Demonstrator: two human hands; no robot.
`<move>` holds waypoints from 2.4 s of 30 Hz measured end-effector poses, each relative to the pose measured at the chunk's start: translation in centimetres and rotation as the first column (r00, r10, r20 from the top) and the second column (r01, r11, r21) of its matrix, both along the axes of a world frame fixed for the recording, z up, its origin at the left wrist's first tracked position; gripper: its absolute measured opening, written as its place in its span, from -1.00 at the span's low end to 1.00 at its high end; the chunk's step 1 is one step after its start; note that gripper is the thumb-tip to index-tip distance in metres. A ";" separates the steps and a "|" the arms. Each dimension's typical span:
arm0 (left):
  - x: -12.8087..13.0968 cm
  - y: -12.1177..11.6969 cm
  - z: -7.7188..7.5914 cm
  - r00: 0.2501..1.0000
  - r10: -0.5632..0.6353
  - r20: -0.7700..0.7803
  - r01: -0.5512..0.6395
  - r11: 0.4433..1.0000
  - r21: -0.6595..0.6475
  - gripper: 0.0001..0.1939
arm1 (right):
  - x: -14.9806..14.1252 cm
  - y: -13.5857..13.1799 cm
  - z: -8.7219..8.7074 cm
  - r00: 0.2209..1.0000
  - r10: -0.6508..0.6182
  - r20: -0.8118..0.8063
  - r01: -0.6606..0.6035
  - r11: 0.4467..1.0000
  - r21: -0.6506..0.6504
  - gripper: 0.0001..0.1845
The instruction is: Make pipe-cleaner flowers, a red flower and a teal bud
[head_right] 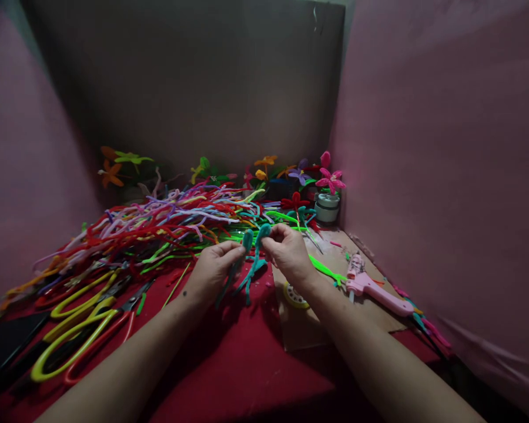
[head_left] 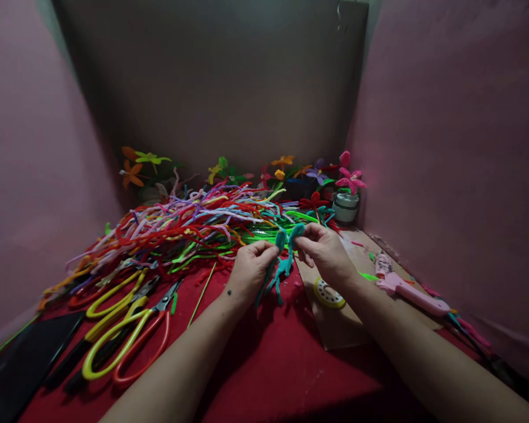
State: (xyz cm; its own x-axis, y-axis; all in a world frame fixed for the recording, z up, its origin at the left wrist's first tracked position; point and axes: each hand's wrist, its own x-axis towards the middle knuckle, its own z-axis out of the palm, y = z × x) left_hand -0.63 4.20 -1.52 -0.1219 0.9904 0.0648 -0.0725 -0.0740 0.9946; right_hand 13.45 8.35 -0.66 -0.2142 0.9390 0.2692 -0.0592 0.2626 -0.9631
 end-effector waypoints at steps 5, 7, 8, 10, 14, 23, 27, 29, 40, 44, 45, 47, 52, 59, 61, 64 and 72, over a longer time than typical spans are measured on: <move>0.3 -0.2 0.0 0.988 0.063 -0.139 -0.059 0.998 0.037 -0.80 | 0.5 0.1 -0.5 0.999 0.008 0.040 -0.011 0.998 0.068 -0.90; 0.3 -0.2 -0.1 0.987 0.072 -0.141 -0.066 0.997 0.043 -0.81 | 0.6 0.1 -0.6 0.997 0.009 0.075 -0.015 0.997 0.079 -0.91; 0.3 -0.2 -0.2 0.988 0.071 -0.137 -0.066 0.997 0.044 -0.80 | 0.6 0.0 -0.6 0.996 0.011 0.086 -0.018 0.997 0.075 -0.92; 0.3 -0.1 -0.3 0.989 0.070 -0.129 -0.064 0.997 0.050 -0.80 | 0.5 -0.2 -0.6 0.995 0.019 0.094 -0.024 0.998 0.055 -0.91; 0.2 0.0 -0.4 0.980 0.088 -0.177 -0.074 0.994 0.083 -0.80 | 0.5 -0.3 -0.6 0.996 0.021 0.083 -0.023 1.000 0.013 -0.78; 0.4 -0.2 -0.3 0.931 0.146 -0.336 -0.120 0.988 0.096 -0.81 | 0.6 0.1 -1.8 0.981 -0.106 0.162 0.072 0.977 0.201 -0.84; 0.3 -0.1 -0.4 0.934 0.146 -0.327 -0.123 0.988 0.090 -0.81 | 0.6 0.1 -2.0 0.971 -0.137 0.198 0.088 0.967 0.238 -0.84; 0.3 -0.1 -0.5 0.935 0.144 -0.325 -0.122 0.989 0.089 -0.81 | 0.6 0.1 -2.0 0.967 -0.141 0.212 0.086 0.965 0.248 -0.84; 0.4 -0.1 -0.4 0.911 0.161 -0.379 -0.125 0.985 0.118 -0.81 | 0.6 0.1 -2.0 0.959 -0.153 0.237 0.087 0.959 0.270 -0.86; 0.3 0.0 -0.5 0.896 0.172 -0.410 -0.124 0.982 0.141 -0.82 | 0.6 0.0 -2.1 0.956 -0.155 0.250 0.082 0.957 0.279 -0.87; 0.3 0.0 -0.5 0.896 0.171 -0.409 -0.122 0.982 0.145 -0.82 | 0.6 0.0 -2.1 0.955 -0.155 0.252 0.081 0.957 0.279 -0.86; 0.3 0.0 -0.6 0.898 0.172 -0.406 -0.116 0.981 0.158 -0.82 | 0.5 -0.1 -2.1 0.954 -0.157 0.257 0.084 0.958 0.275 -0.86; 0.3 0.0 -0.7 0.901 0.165 -0.400 -0.103 0.980 0.172 -0.81 | 0.3 -0.3 -1.9 0.954 -0.162 0.252 0.098 0.964 0.246 -0.87; 0.2 0.0 -0.7 0.887 0.173 -0.429 -0.100 0.977 0.188 -0.81 | 0.1 -0.5 -1.8 0.949 -0.191 0.250 0.126 0.959 0.254 -0.88; 0.3 -0.1 -0.6 0.887 0.168 -0.430 -0.098 0.979 0.179 -0.81 | 0.1 -0.6 -1.8 0.947 -0.198 0.252 0.135 0.959 0.248 -0.88; 0.4 -0.2 -0.5 0.889 0.169 -0.426 -0.102 0.979 0.176 -0.81 | 0.0 -0.7 -1.8 0.949 -0.199 0.245 0.142 0.963 0.230 -0.88; 0.4 -0.1 -0.6 0.883 0.170 -0.437 -0.098 0.978 0.182 -0.80 | -0.4 -0.8 -1.8 0.964 -0.172 0.202 0.143 0.978 0.150 -0.86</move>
State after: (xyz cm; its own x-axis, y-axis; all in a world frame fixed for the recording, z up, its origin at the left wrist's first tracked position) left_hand -0.20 4.10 -2.13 -0.1754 0.9405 0.2910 0.3996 -0.2021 0.8941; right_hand 13.03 7.57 -2.48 -0.1324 0.9242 0.3582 0.1957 0.3786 -0.9046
